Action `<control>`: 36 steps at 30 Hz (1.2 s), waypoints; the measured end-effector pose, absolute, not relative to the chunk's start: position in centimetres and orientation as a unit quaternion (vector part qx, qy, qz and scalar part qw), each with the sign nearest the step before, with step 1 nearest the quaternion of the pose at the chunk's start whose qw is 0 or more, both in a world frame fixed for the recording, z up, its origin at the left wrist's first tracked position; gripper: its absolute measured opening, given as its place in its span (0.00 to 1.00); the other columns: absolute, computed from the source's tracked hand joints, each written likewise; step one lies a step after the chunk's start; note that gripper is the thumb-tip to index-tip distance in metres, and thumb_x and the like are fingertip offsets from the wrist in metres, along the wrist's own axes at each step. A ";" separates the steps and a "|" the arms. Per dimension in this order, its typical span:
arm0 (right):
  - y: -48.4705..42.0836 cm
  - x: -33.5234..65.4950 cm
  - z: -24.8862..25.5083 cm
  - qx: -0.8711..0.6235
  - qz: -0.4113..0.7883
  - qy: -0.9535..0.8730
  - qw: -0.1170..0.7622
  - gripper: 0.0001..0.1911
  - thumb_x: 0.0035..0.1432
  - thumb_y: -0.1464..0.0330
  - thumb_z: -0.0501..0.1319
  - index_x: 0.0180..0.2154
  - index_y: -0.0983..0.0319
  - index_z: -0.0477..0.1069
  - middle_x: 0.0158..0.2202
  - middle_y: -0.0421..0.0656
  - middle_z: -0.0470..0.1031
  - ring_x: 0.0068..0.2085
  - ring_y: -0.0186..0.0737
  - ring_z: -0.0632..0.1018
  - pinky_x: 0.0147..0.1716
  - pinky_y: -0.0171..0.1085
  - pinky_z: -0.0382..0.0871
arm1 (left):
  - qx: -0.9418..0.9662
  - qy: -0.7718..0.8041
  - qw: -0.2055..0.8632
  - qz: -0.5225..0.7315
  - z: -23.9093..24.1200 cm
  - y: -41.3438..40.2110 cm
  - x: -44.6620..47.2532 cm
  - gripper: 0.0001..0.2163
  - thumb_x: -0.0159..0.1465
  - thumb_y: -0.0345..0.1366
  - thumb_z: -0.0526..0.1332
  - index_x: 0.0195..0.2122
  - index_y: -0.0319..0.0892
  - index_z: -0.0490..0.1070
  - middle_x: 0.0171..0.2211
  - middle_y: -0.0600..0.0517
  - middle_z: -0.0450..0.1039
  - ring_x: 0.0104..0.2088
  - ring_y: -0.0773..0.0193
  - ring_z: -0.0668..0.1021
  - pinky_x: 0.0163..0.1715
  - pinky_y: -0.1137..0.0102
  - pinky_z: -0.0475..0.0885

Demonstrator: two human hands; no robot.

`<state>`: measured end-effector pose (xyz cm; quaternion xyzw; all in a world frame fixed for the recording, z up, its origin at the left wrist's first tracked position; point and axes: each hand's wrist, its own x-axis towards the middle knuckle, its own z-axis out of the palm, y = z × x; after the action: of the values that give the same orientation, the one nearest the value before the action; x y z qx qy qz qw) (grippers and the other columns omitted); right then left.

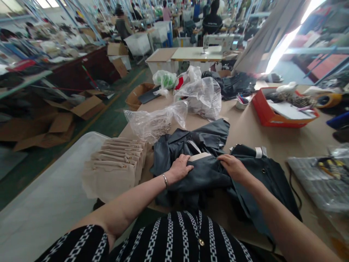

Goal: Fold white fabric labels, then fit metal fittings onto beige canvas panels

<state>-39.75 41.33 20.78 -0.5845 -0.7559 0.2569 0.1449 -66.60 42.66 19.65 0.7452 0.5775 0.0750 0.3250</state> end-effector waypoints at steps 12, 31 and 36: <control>47.1 -48.1 30.0 -0.446 0.257 -0.856 -0.036 0.06 0.57 0.65 0.61 0.31 0.60 0.74 0.27 0.38 0.73 0.30 0.34 0.73 0.29 0.32 0.59 | 0.727 0.552 0.272 0.305 27.2 40.4 -68.8 0.06 0.63 0.32 0.54 0.35 0.40 0.70 0.37 0.48 0.72 0.40 0.64 0.74 0.45 0.68 0.69; 38.8 -49.9 26.8 -0.521 0.165 -0.788 0.283 0.09 0.58 0.74 0.59 0.26 0.61 0.64 0.29 0.41 0.66 0.34 0.40 0.69 0.34 0.36 0.58 | 0.202 0.535 0.676 0.464 29.9 40.4 -66.6 0.07 0.57 0.32 0.60 0.37 0.39 0.68 0.27 0.51 0.74 0.23 0.64 0.77 0.22 0.69 0.74; 37.8 -51.4 24.6 -0.592 0.279 -0.686 0.317 0.12 0.50 0.66 0.67 0.29 0.59 0.63 0.29 0.38 0.67 0.30 0.37 0.68 0.30 0.34 0.60 | 0.251 0.562 0.648 0.449 28.8 40.9 -66.2 0.11 0.47 0.30 0.63 0.33 0.39 0.69 0.25 0.55 0.74 0.25 0.64 0.77 0.24 0.72 0.73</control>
<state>-51.39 37.81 24.56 -0.5924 -0.6860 0.2792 0.3170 -66.21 40.86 28.81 0.2505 0.5621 0.4489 0.6479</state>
